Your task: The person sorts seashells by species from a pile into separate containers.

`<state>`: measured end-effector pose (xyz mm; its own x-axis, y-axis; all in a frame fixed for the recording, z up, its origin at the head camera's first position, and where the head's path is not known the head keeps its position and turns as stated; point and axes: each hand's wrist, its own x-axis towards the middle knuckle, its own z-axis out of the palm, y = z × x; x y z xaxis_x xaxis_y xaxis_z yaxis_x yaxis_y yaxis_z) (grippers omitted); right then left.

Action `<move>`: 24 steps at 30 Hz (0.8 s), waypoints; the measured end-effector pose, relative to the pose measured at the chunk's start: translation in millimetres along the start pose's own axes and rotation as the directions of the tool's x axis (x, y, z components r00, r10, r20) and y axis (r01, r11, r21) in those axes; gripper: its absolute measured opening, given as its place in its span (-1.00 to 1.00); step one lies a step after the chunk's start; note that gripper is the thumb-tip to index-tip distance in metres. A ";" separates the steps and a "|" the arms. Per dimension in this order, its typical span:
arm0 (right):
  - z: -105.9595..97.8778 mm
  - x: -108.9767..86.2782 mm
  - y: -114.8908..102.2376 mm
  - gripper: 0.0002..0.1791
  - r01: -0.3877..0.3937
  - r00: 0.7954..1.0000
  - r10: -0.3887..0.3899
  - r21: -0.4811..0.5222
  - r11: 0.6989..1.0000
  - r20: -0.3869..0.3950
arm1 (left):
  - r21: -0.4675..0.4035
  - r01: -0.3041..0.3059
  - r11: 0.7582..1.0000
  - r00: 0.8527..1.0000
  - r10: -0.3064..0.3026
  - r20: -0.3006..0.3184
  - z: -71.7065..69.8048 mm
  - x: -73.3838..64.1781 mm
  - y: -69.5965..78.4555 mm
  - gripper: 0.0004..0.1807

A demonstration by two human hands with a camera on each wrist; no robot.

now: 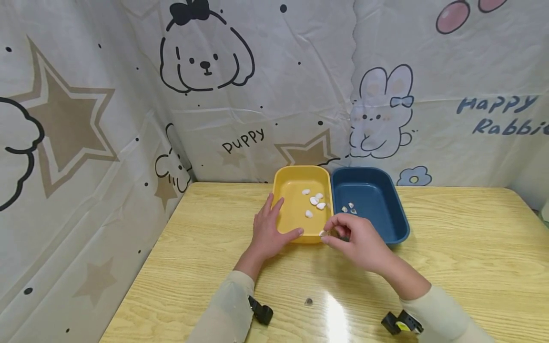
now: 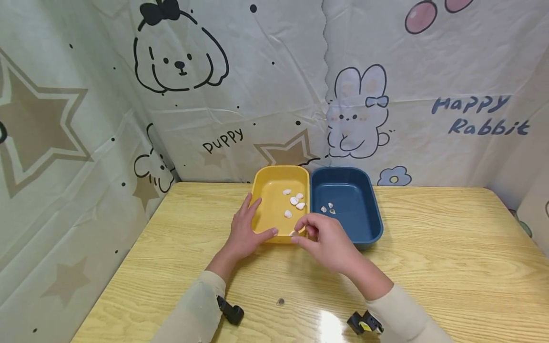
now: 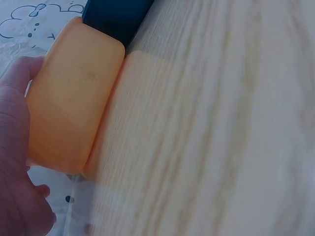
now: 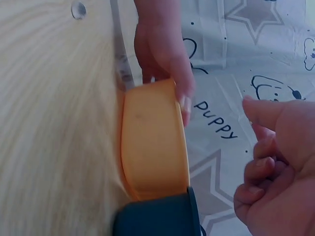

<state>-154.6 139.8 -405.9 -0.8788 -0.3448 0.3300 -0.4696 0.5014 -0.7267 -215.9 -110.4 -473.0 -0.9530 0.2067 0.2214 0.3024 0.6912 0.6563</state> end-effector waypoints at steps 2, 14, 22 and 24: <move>-3.2 2.3 0.4 -0.84 -0.023 0.999 0.023 -0.011 1.000 -0.049 | -0.006 0.001 1.000 1.000 -0.001 0.004 -0.1 -0.3 -0.4 0.09; -22.5 17.1 12.3 -0.81 -0.099 0.969 0.079 -0.074 0.992 -0.233 | -0.018 0.017 1.000 1.000 -0.017 0.011 -0.8 -0.1 -0.1 0.10; -29.4 27.3 30.5 -0.74 -0.159 0.934 0.122 -0.083 0.984 -0.336 | -0.020 0.027 0.999 1.000 -0.026 0.014 -1.0 -0.3 0.0 0.10; -30.7 30.0 36.2 -0.73 -0.180 0.921 0.138 -0.082 0.980 -0.364 | -0.024 0.027 0.999 1.000 -0.027 0.014 -0.9 -0.4 0.2 0.09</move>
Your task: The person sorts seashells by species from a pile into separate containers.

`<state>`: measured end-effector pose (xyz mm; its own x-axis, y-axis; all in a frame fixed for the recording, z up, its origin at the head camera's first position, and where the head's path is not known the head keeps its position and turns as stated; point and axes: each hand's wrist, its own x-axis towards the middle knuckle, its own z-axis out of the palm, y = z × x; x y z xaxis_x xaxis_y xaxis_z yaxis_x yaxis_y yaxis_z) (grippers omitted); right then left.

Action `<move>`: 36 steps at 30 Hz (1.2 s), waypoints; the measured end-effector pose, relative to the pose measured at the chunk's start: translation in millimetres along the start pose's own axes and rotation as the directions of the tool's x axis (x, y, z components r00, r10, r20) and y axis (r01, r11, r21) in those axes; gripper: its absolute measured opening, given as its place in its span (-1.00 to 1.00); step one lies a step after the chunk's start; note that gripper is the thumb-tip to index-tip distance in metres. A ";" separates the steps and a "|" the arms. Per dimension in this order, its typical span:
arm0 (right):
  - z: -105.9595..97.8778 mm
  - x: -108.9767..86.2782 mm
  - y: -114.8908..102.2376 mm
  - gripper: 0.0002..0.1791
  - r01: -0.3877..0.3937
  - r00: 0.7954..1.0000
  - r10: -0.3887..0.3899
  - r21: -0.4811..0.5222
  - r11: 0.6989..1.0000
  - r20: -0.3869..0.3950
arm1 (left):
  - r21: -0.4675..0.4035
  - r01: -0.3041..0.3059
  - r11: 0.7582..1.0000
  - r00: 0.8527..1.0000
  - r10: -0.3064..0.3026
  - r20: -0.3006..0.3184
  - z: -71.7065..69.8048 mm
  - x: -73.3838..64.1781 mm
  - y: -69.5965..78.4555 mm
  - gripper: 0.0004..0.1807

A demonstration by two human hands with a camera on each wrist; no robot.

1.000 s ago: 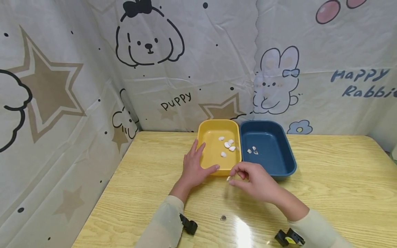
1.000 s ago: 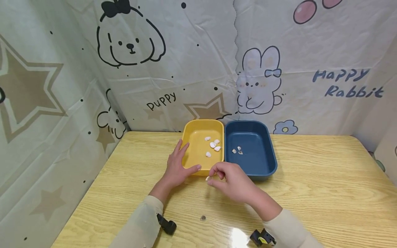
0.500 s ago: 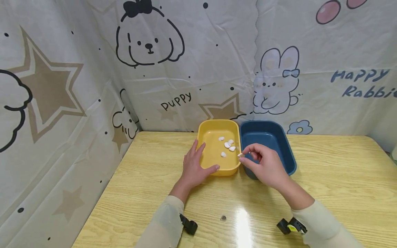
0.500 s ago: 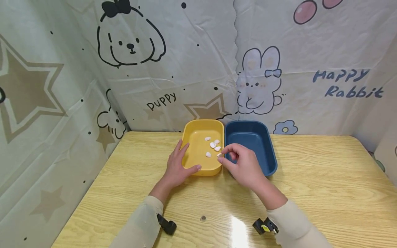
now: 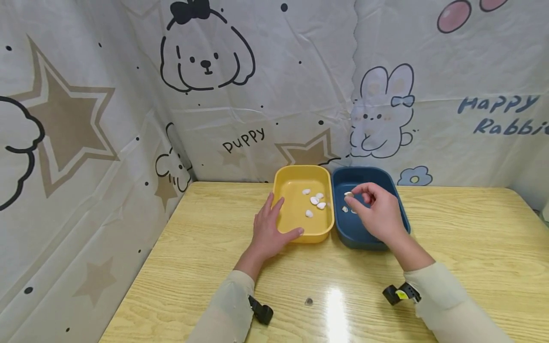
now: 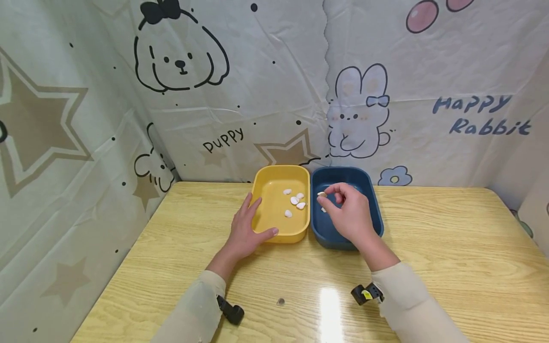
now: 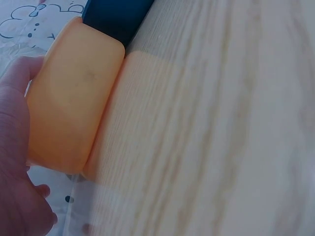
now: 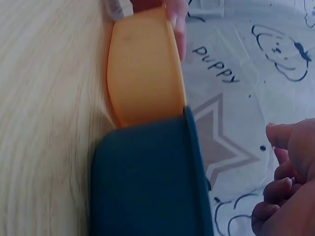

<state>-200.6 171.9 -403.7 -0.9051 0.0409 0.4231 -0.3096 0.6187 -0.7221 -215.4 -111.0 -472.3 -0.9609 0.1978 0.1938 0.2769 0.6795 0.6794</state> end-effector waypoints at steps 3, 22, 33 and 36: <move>1.2 5.5 7.8 -0.72 -0.037 0.999 0.037 -0.005 0.999 -0.034 | -0.005 0.000 1.000 1.000 0.000 0.000 0.0 -0.3 0.1 0.09; 6.3 22.2 34.4 -0.66 -0.238 0.963 0.232 -0.030 0.971 -0.133 | -0.001 -0.001 1.000 1.000 0.001 0.000 0.6 1.1 -0.6 0.10; 10.9 23.9 47.2 -0.66 -0.305 0.951 0.299 -0.081 0.949 -0.083 | 0.005 -0.004 1.000 1.000 0.004 0.001 1.5 1.5 -3.1 0.10; 11.5 23.5 48.5 -0.67 -0.308 0.951 0.303 -0.090 0.947 -0.068 | 0.005 -0.009 1.000 1.000 0.009 -0.003 1.8 1.5 -3.6 0.10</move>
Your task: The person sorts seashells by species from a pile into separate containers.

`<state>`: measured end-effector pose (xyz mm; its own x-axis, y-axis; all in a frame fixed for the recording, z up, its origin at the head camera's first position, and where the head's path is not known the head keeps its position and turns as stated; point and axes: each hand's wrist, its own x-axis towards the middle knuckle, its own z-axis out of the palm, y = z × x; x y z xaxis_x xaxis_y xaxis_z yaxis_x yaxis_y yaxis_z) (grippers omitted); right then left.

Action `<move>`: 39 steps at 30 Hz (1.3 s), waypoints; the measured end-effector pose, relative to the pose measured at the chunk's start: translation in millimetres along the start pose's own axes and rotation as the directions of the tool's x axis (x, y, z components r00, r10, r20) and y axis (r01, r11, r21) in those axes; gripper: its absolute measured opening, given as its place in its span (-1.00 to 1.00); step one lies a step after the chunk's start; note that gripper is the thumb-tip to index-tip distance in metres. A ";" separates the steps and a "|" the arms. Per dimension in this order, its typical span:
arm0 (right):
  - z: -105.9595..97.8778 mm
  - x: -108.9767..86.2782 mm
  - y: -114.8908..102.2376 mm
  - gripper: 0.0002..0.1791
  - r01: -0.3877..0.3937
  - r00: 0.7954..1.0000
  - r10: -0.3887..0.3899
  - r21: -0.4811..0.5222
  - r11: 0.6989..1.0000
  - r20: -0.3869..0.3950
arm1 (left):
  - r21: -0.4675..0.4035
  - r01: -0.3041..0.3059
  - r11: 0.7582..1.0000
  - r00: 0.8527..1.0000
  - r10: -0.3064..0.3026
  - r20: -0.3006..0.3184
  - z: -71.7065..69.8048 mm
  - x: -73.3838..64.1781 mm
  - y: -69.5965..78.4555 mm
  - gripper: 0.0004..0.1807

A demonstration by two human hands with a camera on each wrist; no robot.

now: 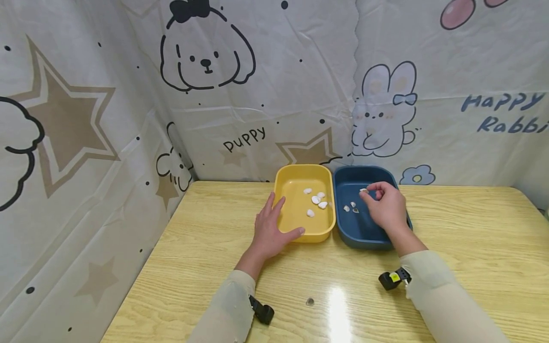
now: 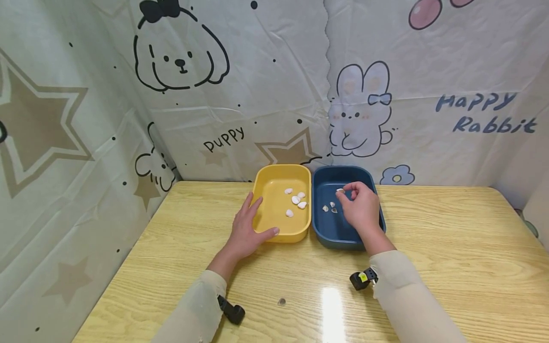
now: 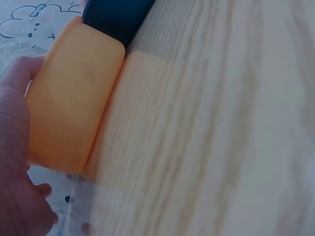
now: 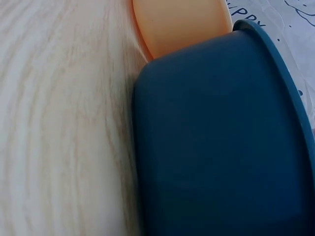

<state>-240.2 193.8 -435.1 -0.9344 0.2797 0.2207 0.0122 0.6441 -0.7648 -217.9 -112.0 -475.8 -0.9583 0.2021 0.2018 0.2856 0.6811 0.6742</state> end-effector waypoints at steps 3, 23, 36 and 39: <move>0.4 0.3 0.7 -0.68 0.006 1.000 -0.006 -0.002 1.000 0.002 | -0.004 -0.004 1.000 1.000 0.004 -0.005 -0.2 0.0 0.0 0.09; -3.5 -13.2 -9.8 -0.60 0.101 0.994 -0.098 0.087 0.991 -0.039 | -0.005 -0.002 1.000 1.000 0.002 0.003 -0.8 -0.9 0.3 0.09; -10.1 -58.3 -33.0 -0.73 0.275 0.960 -0.279 0.097 0.956 0.023 | -0.004 -0.005 1.000 1.000 0.005 0.001 -2.0 -1.2 1.9 0.09; -11.0 -69.1 -33.7 -0.76 0.315 0.947 -0.320 0.110 0.943 0.032 | -0.002 -0.007 1.000 1.000 0.007 0.002 -2.1 -1.1 1.5 0.09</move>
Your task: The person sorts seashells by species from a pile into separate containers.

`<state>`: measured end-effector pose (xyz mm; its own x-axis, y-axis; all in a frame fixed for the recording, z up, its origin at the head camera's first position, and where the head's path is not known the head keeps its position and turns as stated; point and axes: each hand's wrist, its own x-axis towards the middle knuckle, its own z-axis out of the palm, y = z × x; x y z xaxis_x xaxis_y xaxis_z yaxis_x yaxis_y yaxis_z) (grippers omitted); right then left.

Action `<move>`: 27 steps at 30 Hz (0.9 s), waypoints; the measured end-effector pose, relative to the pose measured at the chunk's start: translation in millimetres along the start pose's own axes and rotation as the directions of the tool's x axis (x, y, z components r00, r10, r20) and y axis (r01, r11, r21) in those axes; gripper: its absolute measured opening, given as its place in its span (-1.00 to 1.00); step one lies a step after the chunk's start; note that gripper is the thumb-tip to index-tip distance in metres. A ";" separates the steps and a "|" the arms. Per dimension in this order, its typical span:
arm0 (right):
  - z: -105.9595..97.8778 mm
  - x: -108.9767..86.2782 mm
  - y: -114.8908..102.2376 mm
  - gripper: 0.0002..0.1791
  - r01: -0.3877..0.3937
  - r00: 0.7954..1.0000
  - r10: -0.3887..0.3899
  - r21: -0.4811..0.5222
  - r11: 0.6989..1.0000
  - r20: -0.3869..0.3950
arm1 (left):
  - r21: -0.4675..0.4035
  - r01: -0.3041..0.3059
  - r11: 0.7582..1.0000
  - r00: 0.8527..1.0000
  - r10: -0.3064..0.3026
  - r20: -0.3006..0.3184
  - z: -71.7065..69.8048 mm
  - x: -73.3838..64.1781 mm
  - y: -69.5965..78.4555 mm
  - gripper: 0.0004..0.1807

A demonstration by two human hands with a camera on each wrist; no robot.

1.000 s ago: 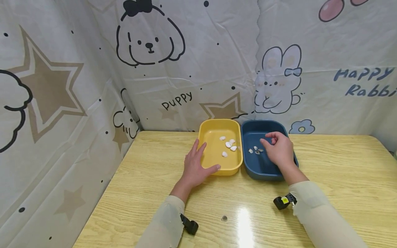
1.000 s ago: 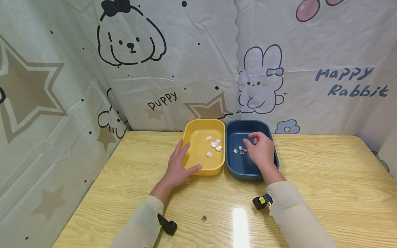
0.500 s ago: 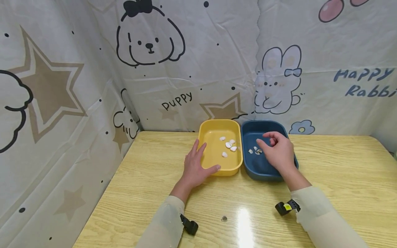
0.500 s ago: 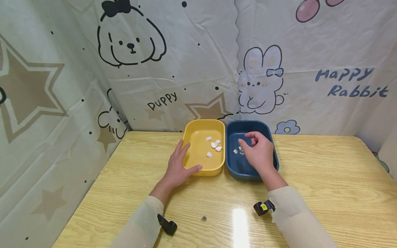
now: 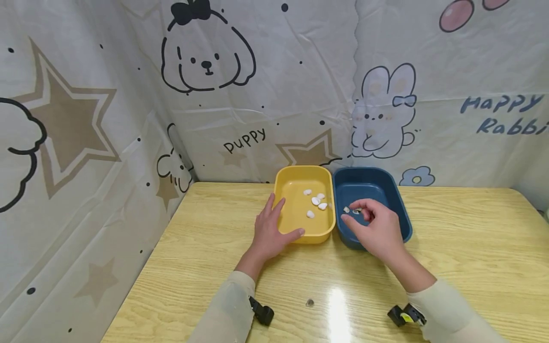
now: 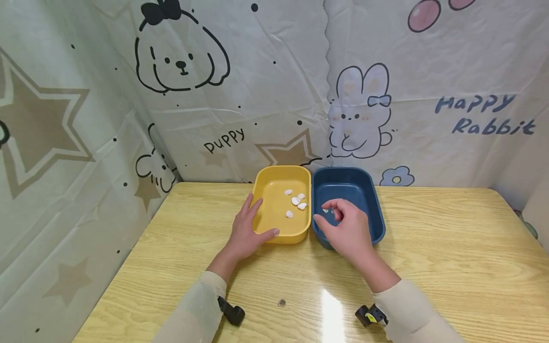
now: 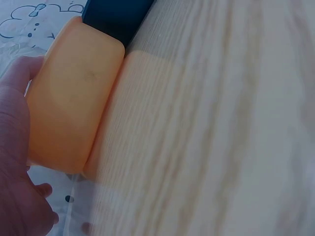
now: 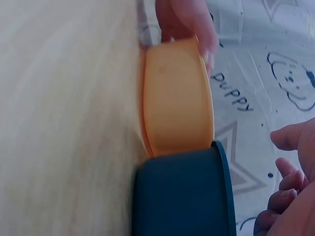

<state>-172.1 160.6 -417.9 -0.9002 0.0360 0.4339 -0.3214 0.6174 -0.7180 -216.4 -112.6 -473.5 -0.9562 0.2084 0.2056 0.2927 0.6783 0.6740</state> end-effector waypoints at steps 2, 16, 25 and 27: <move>0.0 -6.6 -2.0 -0.77 0.038 0.999 -0.038 0.008 0.999 0.002 | 0.003 -0.004 1.000 1.000 0.004 -0.002 -0.2 0.2 -0.1 0.09; 11.1 -47.4 -15.1 -0.70 0.181 0.981 -0.184 0.054 0.982 0.055 | 0.001 -0.006 1.000 1.000 0.006 -0.004 -0.3 -0.3 0.6 0.08; 29.9 -68.7 -21.2 -0.72 0.144 0.959 -0.167 0.113 0.983 0.231 | -0.001 0.001 1.000 1.000 -0.001 -0.005 0.6 -1.4 1.4 0.09; 32.9 -72.8 -21.9 -0.74 0.124 0.944 -0.155 0.124 0.985 0.290 | 0.002 0.003 1.000 1.000 -0.003 -0.004 0.8 -1.6 1.7 0.09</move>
<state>-109.2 118.6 -451.7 -0.8854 -0.2895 0.3637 -0.4644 0.5148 -0.7206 -214.4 -111.3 -473.3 -0.9570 0.2039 0.2062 0.2900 0.6804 0.6730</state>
